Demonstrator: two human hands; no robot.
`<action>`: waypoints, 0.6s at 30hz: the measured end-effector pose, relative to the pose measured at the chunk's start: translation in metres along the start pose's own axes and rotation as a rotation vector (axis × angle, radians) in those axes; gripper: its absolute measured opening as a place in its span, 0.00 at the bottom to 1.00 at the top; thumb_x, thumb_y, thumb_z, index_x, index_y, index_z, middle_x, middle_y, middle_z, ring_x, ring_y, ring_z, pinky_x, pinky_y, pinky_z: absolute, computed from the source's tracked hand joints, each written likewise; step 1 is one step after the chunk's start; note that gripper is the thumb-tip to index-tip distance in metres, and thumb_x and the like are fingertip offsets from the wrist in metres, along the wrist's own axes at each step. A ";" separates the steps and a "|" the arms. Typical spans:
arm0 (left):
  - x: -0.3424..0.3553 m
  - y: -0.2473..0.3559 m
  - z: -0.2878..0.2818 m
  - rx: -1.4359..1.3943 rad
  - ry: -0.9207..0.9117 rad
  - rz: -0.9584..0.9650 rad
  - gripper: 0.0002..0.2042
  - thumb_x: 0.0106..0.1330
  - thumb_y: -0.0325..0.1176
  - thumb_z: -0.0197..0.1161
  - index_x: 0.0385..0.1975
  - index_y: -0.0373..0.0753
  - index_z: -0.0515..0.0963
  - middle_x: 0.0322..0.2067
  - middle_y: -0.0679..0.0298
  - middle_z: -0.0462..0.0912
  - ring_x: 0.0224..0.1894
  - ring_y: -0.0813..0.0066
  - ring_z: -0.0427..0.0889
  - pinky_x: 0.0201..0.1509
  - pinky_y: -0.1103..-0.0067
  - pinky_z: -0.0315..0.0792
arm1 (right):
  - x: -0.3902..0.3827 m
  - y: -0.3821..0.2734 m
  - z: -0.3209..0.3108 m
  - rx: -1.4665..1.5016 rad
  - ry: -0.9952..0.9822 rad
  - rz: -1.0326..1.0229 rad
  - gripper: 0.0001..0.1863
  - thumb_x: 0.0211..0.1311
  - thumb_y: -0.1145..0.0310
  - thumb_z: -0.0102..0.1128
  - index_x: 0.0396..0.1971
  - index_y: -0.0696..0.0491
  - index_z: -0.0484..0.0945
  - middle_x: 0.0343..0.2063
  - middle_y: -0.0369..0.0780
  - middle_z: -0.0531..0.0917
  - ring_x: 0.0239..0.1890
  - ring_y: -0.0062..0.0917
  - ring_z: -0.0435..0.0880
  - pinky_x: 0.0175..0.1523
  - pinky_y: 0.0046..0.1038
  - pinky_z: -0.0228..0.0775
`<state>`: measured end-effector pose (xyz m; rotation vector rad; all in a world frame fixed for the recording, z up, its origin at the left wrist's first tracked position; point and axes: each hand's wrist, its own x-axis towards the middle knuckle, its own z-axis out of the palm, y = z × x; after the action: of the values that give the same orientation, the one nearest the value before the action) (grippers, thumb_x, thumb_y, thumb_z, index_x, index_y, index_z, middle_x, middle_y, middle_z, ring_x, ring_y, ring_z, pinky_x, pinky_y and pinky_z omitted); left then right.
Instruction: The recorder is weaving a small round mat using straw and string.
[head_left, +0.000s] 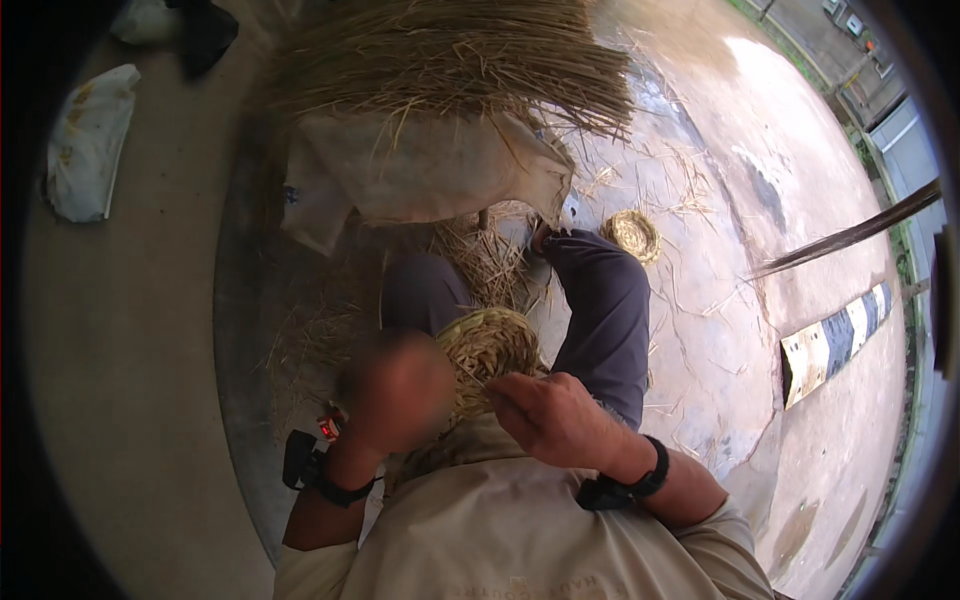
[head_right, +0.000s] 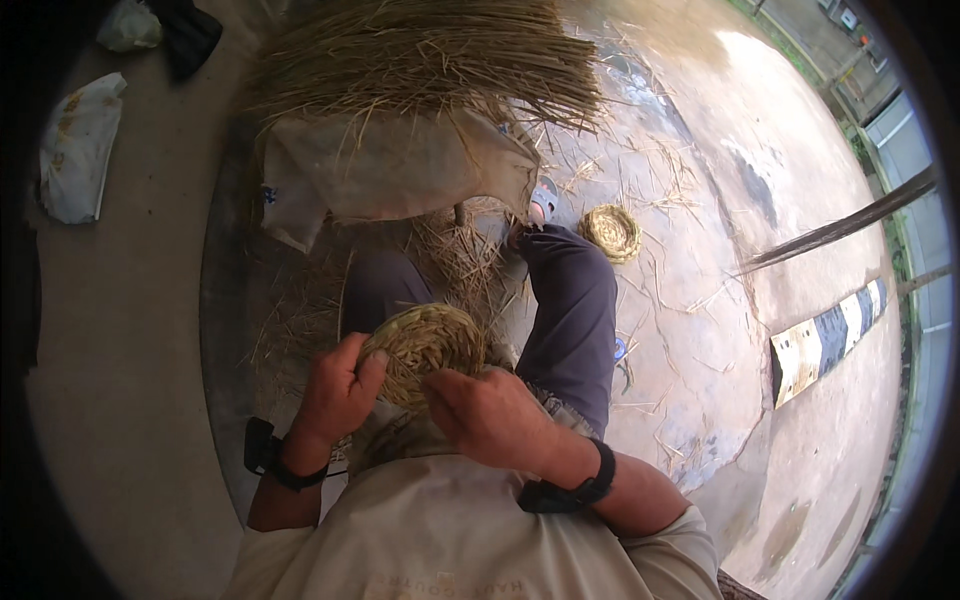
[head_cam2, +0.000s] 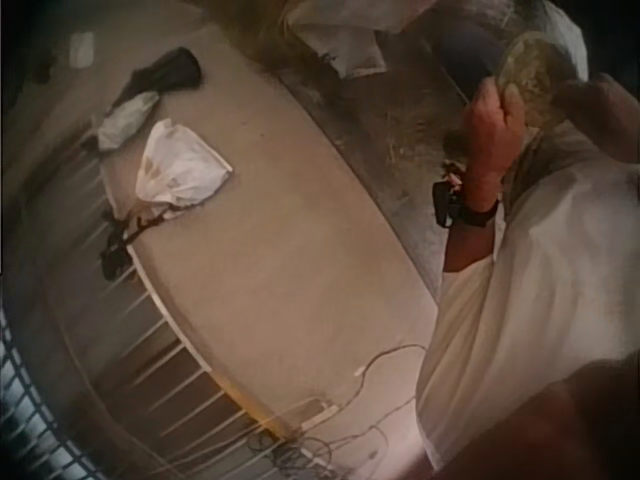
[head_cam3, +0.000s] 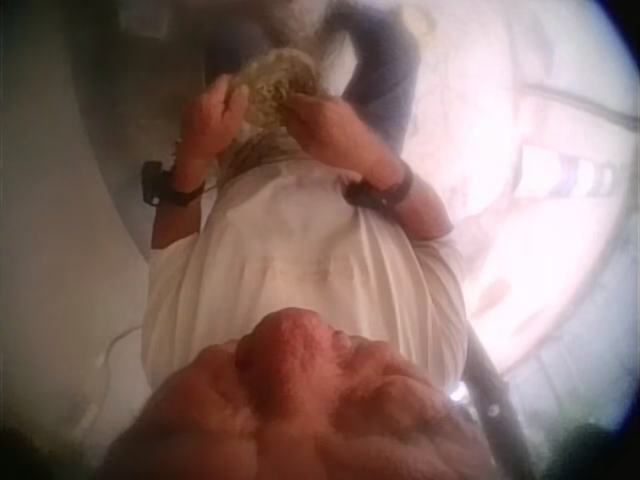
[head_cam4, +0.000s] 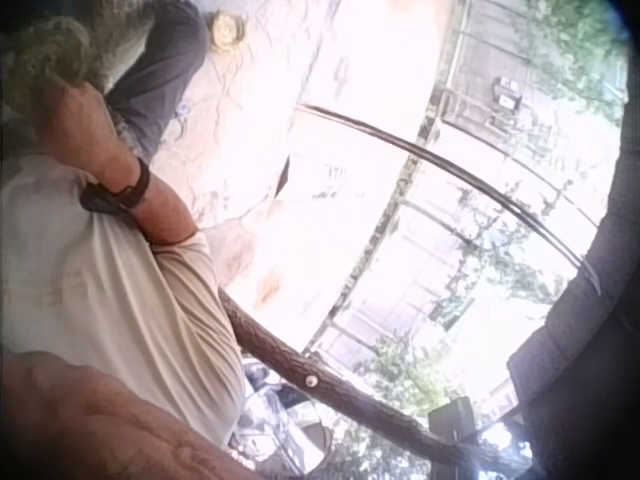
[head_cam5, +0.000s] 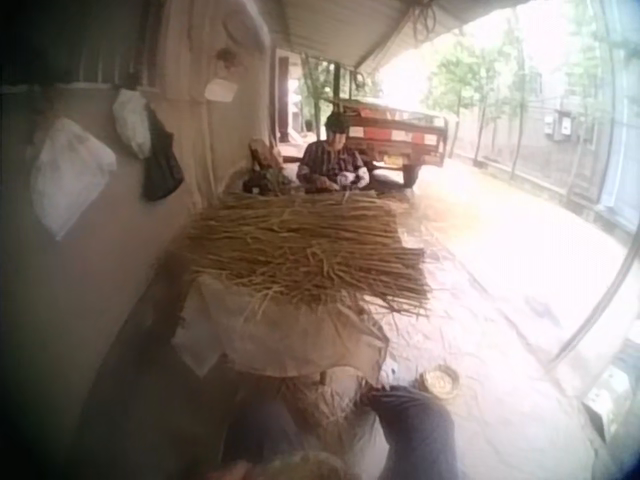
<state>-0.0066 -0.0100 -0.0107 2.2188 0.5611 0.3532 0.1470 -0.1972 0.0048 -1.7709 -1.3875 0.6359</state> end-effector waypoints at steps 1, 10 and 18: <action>0.000 0.000 0.000 0.002 -0.001 -0.002 0.10 0.75 0.33 0.60 0.42 0.31 0.79 0.24 0.49 0.81 0.25 0.64 0.85 0.31 0.69 0.76 | -0.001 0.003 0.004 -0.022 0.010 -0.011 0.09 0.67 0.68 0.62 0.43 0.55 0.81 0.24 0.49 0.84 0.24 0.48 0.85 0.32 0.47 0.78; -0.011 0.015 0.015 0.221 0.040 0.071 0.08 0.71 0.33 0.64 0.37 0.34 0.78 0.26 0.48 0.81 0.28 0.44 0.84 0.29 0.60 0.76 | 0.009 -0.001 0.011 -0.147 -0.037 0.027 0.06 0.67 0.70 0.62 0.39 0.56 0.82 0.25 0.46 0.83 0.25 0.45 0.86 0.30 0.43 0.77; -0.011 0.004 0.008 0.226 0.065 0.107 0.08 0.70 0.32 0.65 0.39 0.34 0.78 0.28 0.46 0.82 0.31 0.41 0.85 0.30 0.59 0.77 | 0.010 0.002 0.005 -0.047 -0.144 0.085 0.06 0.69 0.69 0.60 0.35 0.56 0.80 0.24 0.49 0.82 0.29 0.48 0.86 0.36 0.45 0.78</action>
<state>-0.0115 -0.0228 -0.0139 2.4695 0.5401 0.4375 0.1464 -0.1867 0.0012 -1.8601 -1.4397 0.7958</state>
